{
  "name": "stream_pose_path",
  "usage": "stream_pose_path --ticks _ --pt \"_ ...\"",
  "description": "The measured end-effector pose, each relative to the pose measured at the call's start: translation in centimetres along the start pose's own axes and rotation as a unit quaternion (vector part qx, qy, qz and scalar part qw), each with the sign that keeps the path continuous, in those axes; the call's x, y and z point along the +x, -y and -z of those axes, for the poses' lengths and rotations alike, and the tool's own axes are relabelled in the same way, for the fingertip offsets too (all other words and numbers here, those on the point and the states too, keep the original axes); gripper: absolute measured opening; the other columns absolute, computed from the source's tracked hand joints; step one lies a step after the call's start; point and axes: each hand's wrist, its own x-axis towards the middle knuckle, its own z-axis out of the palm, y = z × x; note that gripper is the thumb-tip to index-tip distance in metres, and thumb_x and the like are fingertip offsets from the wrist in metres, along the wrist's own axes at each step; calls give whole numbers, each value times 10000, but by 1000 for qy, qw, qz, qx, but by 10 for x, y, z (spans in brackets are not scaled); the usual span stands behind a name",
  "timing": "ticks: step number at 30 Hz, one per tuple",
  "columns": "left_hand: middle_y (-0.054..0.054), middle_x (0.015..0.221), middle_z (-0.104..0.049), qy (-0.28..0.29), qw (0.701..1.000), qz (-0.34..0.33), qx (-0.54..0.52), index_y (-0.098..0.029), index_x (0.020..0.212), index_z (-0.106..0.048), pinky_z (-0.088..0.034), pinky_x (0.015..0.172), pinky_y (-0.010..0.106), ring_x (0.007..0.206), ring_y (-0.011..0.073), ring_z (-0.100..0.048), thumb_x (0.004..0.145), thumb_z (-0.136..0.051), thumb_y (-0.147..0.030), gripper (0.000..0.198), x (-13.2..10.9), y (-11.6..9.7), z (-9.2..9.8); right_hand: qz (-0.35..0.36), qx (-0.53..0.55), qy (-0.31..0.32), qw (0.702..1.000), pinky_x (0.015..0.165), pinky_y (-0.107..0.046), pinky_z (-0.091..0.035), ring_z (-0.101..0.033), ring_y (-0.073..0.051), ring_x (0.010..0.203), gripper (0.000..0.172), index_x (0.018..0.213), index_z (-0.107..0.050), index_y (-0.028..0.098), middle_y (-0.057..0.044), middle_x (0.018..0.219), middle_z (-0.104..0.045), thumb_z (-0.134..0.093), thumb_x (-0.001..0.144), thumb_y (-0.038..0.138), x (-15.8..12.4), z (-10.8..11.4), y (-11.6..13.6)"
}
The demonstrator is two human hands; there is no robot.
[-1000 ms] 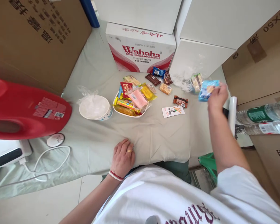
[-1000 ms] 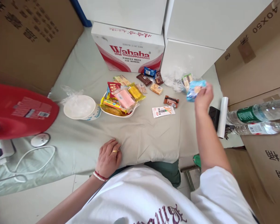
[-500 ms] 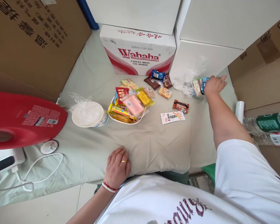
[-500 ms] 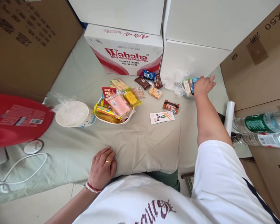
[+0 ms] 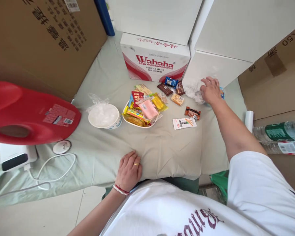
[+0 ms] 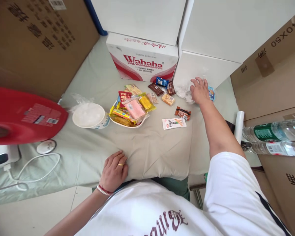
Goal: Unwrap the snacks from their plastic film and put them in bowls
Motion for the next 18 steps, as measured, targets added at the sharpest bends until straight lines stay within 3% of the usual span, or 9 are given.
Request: stream_pose_path --ticks 5,8,10,12,15,17,18 --pt "125 1085 -719 -8 1000 6 -3 -193 1094 -645 -532 1006 468 1202 309 -663 885 -552 -98 247 2 -3 0 -127 79 -163 975 1098 -531 -426 -596 -303 1222 195 1078 -601 194 -164 1165 -701 -430 1007 252 -14 26 26" --pt "127 1079 -716 -19 1000 12 -16 -181 1097 -639 -535 990 454 1185 305 -666 903 -552 -102 226 0 -3 0 -146 179 -256 939 943 -489 -538 -714 -266 941 238 1140 -537 218 -92 948 -704 -383 1062 383 -52 55 67" --pt "129 1081 -716 -25 999 19 -40 -182 1098 -639 -534 990 459 1193 307 -661 925 -562 -129 197 0 -1 1 -176 275 -304 895 727 -403 -583 -705 -220 720 263 1110 -515 253 -23 821 -647 -421 1057 493 -89 70 99" --pt "124 1080 -716 -35 994 41 -93 -195 1075 -643 -536 990 462 1194 300 -657 953 -564 -179 146 0 -1 3 -217 410 -317 827 476 -289 -495 -599 -158 511 265 1033 -494 280 47 724 -560 -539 1002 539 -127 78 130" --pt "94 971 -708 -44 961 136 -235 -214 978 -642 -571 879 406 989 237 -688 1018 -499 -288 166 9 -8 10 -301 627 -251 673 310 -173 -277 -432 -83 395 348 907 -477 267 101 630 -472 -753 856 473 -176 72 167" --pt "73 893 -693 18 903 212 -373 -217 949 -639 -581 751 351 837 197 -670 1050 -445 -409 291 22 -22 14 -362 719 -196 560 293 -129 -233 -367 -44 384 416 841 -472 243 115 601 -456 -846 749 401 -201 60 184" --pt "73 900 -696 77 855 244 -451 -218 971 -644 -582 708 332 829 193 -671 1050 -436 -487 350 32 -31 15 -383 748 -176 513 294 -113 -239 -339 -28 378 442 811 -465 233 122 588 -445 -872 707 367 -210 53 192"
